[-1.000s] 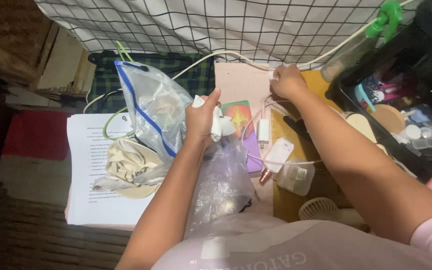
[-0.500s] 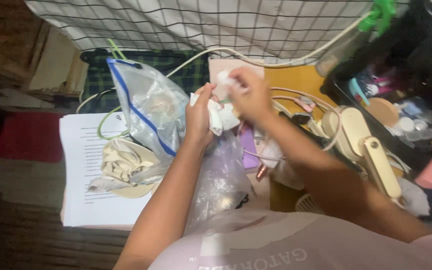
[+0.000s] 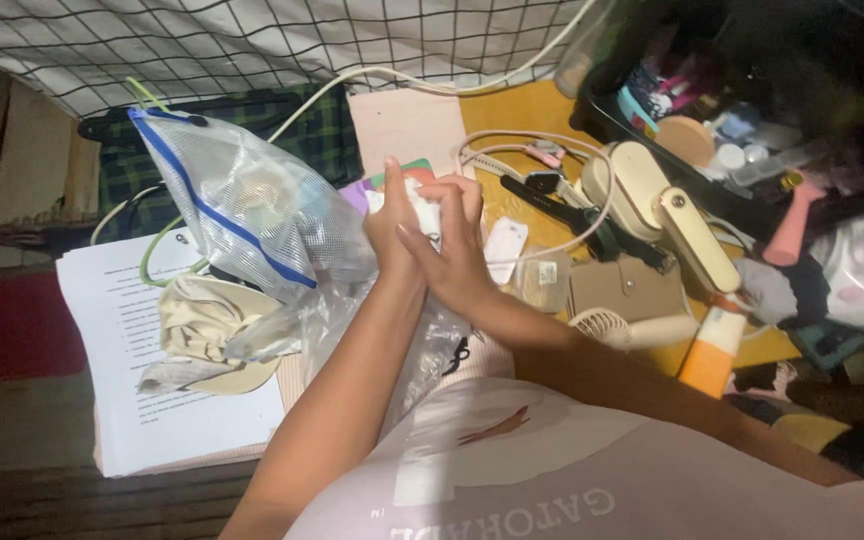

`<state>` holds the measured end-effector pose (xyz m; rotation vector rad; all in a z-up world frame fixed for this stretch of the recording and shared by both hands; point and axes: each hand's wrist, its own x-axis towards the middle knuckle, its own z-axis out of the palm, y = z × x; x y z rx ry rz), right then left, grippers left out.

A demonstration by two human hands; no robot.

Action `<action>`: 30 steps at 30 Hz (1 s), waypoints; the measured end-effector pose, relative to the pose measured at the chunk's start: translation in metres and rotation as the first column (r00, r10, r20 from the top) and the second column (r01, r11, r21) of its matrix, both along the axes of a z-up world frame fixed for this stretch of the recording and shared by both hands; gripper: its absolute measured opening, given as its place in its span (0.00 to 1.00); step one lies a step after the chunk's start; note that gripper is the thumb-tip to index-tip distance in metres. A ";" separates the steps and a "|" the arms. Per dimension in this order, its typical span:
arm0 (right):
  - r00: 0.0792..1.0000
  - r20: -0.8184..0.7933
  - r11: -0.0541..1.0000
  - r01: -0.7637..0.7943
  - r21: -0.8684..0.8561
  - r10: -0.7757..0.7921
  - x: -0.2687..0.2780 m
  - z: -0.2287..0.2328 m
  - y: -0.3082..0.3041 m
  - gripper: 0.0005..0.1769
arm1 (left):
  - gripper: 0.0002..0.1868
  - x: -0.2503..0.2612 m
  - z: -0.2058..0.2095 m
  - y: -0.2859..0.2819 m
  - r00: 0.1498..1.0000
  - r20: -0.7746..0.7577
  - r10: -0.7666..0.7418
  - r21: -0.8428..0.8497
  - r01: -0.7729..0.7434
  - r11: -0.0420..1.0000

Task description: Organizing various personal care products, pouches, and papers on a desk.

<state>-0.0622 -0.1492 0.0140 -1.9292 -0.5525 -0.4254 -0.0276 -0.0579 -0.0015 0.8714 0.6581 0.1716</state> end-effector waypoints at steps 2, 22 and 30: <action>0.999 0.004 0.997 0.041 0.070 -0.042 -0.005 0.004 0.002 0.25 | 0.25 -0.002 -0.006 -0.008 0.983 -0.184 0.027 0.176 0.006 0.984; 0.955 -0.197 0.970 0.237 0.050 -0.223 0.003 -0.009 -0.088 0.32 | 0.15 -0.027 -0.059 -0.111 0.902 0.086 -0.424 -0.603 0.386 0.699; 0.895 -0.255 0.929 0.337 -0.151 -0.366 -0.046 -0.060 -0.165 0.29 | 0.16 -0.067 -0.041 -0.079 0.431 -0.119 -0.894 0.861 0.494 0.123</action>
